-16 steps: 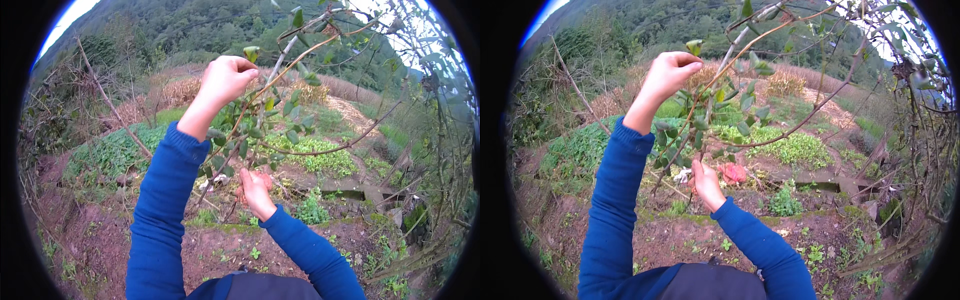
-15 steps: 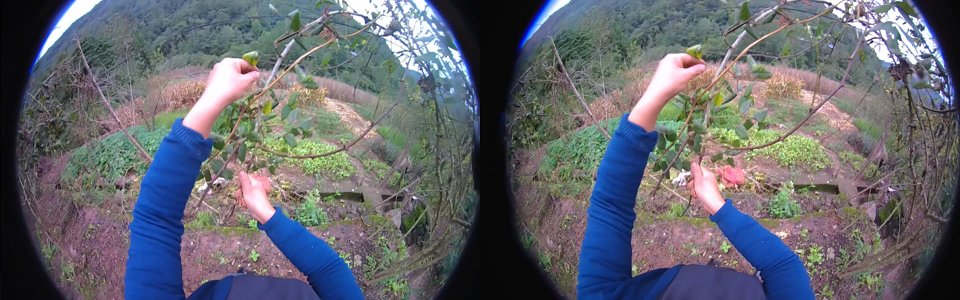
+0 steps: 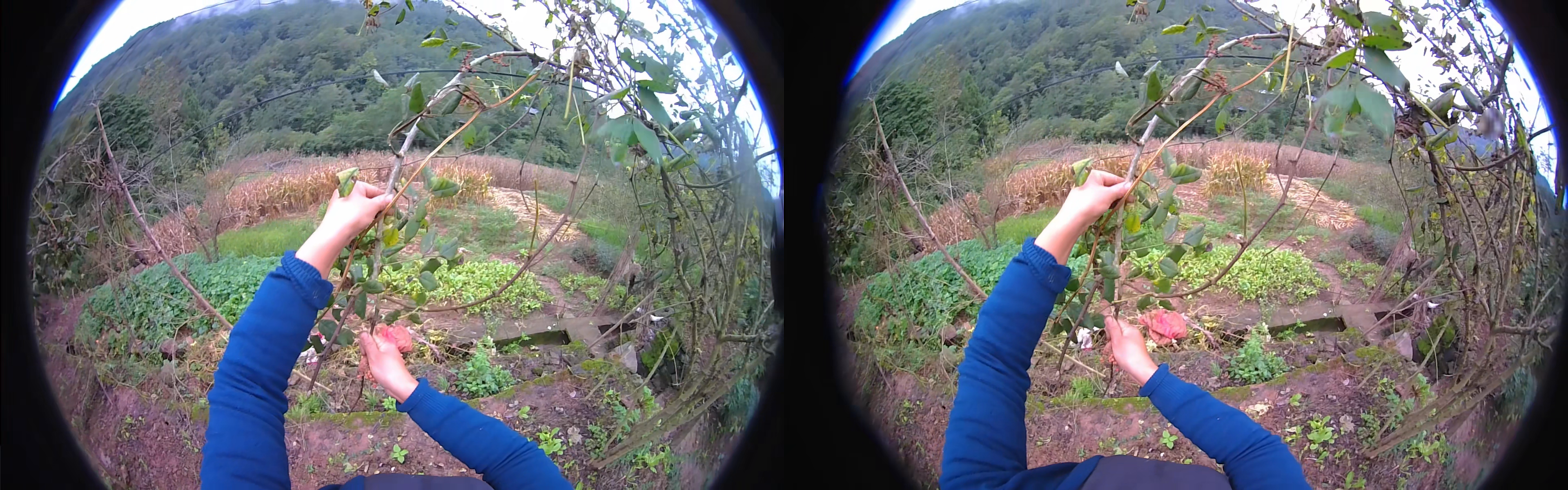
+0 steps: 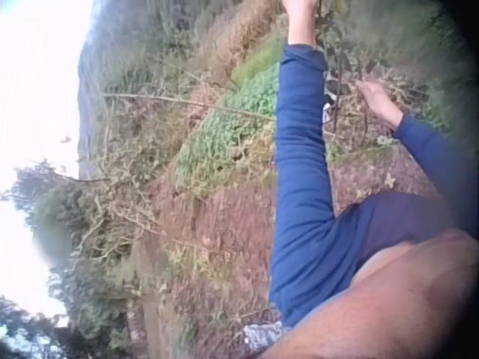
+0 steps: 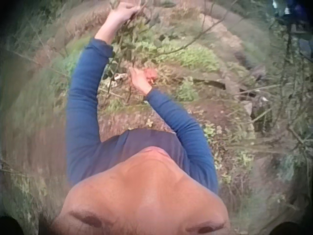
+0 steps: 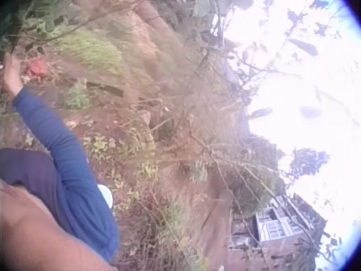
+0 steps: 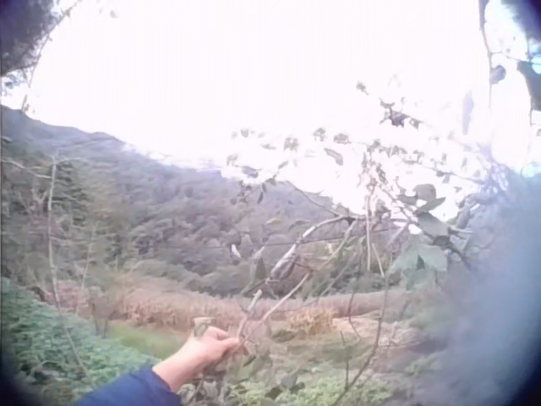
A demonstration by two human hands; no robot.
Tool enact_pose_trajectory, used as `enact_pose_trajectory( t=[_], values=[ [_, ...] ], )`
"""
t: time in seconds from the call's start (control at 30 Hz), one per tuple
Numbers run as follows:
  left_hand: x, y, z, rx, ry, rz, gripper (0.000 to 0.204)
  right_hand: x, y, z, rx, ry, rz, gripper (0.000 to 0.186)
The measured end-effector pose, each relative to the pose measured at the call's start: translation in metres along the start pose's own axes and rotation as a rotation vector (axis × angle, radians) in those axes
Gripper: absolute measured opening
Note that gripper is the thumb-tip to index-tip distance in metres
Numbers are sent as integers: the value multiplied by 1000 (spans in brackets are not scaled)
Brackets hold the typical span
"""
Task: The person picks small red berries from a tree branch by hand and places them into a white bowl on the ground. The person repeatedly reaches for clusters of berries, plucks them, and deposits them into the bowl.
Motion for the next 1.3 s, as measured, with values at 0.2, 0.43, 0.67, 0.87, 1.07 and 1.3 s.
enact_pose_trajectory(
  t=[0.2, 0.43, 0.67, 0.87, 1.07, 1.3],
  values=[
    [6, -20, -22, 108, 35, 165, 24, -5, -6, -12, 102, 226, 46, 27],
    [30, 31, -54, 202, -147, 127, 27, -147, -78, -77, 531, -35, 943, 22],
    [42, 12, -87, 280, -250, -99, 21, -296, -40, -102, 122, -574, 1115, 19],
    [54, 42, -81, 191, -296, -33, 26, -332, 80, -18, -182, -497, 974, 15],
    [50, 32, -81, 136, -281, 67, 29, -316, 209, 100, -222, -230, 461, 12],
    [45, 24, -97, -50, -256, 136, 32, -281, 303, 174, -395, -243, -60, 21]
  ],
)
Point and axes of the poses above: each hand's wrist, its own z-axis towards the middle knuckle, its own x-axis out of the palm, y = z × x, the point moved 9 cm from there along z, towards the middle knuckle, and after that the axes turned 3 degrees about -x, right-handed, at the moved point
